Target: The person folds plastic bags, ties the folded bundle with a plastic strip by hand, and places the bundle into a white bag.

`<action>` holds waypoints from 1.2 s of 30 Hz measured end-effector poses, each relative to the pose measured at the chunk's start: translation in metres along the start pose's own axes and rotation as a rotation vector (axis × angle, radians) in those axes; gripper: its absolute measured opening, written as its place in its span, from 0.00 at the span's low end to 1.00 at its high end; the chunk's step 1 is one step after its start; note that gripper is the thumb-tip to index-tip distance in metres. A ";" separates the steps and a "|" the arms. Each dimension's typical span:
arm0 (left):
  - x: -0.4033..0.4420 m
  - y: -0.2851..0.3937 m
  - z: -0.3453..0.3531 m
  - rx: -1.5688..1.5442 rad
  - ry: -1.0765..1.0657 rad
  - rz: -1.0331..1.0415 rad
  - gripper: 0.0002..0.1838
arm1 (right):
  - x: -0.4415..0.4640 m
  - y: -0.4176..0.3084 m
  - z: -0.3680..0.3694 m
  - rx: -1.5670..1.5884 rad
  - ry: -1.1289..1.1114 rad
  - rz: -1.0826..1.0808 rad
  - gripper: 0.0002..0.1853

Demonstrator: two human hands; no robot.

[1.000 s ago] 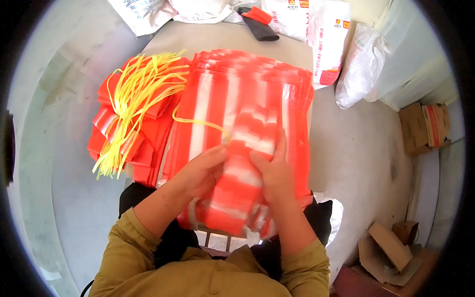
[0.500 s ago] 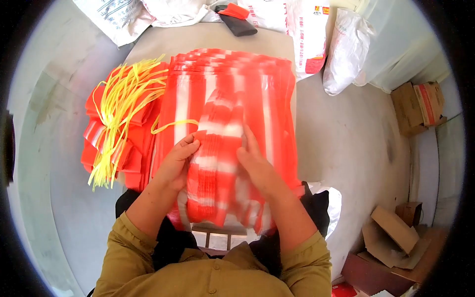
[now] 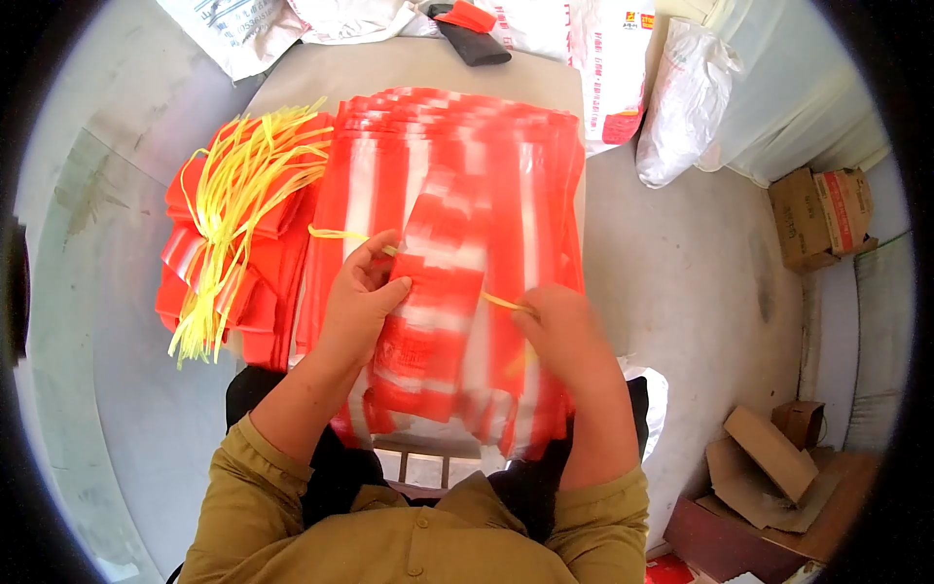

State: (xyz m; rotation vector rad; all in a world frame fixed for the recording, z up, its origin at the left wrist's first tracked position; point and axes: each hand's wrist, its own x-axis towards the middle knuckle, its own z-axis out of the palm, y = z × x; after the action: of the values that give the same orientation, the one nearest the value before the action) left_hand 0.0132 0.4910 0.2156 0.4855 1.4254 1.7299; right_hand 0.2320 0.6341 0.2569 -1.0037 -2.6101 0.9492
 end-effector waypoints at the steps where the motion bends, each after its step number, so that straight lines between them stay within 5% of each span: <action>1: 0.001 -0.001 -0.002 0.036 0.004 -0.004 0.34 | -0.003 -0.002 -0.006 -0.045 -0.014 0.030 0.09; 5: 0.005 -0.014 -0.003 0.206 0.043 0.118 0.37 | -0.004 -0.001 -0.027 0.081 -0.197 0.150 0.08; 11: 0.000 -0.019 0.016 0.297 0.073 0.242 0.38 | 0.000 0.000 0.005 0.677 -0.173 -0.061 0.08; 14: 0.002 -0.023 0.020 0.312 0.079 0.281 0.38 | 0.003 -0.019 0.026 0.905 -0.217 0.126 0.09; 18: -0.002 -0.017 0.023 0.360 0.077 0.313 0.34 | 0.012 -0.009 0.040 1.021 0.032 0.047 0.12; 20: -0.006 -0.013 0.019 0.628 0.035 0.406 0.29 | 0.019 -0.010 0.037 1.082 0.128 0.115 0.13; 24: -0.008 -0.008 0.017 0.943 0.050 0.588 0.22 | 0.019 0.003 0.021 1.019 0.163 0.162 0.17; 29: -0.003 -0.008 0.013 0.939 0.056 0.632 0.21 | 0.005 0.018 -0.009 0.947 0.344 0.212 0.22; 33: -0.007 0.003 0.020 0.781 0.014 0.383 0.23 | -0.011 0.036 -0.026 1.200 0.035 -0.053 0.24; 36: -0.001 -0.011 0.016 0.790 0.008 0.482 0.24 | -0.013 0.009 -0.021 0.968 -0.049 -0.029 0.10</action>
State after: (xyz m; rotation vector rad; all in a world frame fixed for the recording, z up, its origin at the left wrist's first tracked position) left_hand 0.0292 0.4998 0.2103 1.3295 2.1053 1.4381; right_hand 0.2546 0.6411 0.2688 -0.6498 -1.7563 1.9297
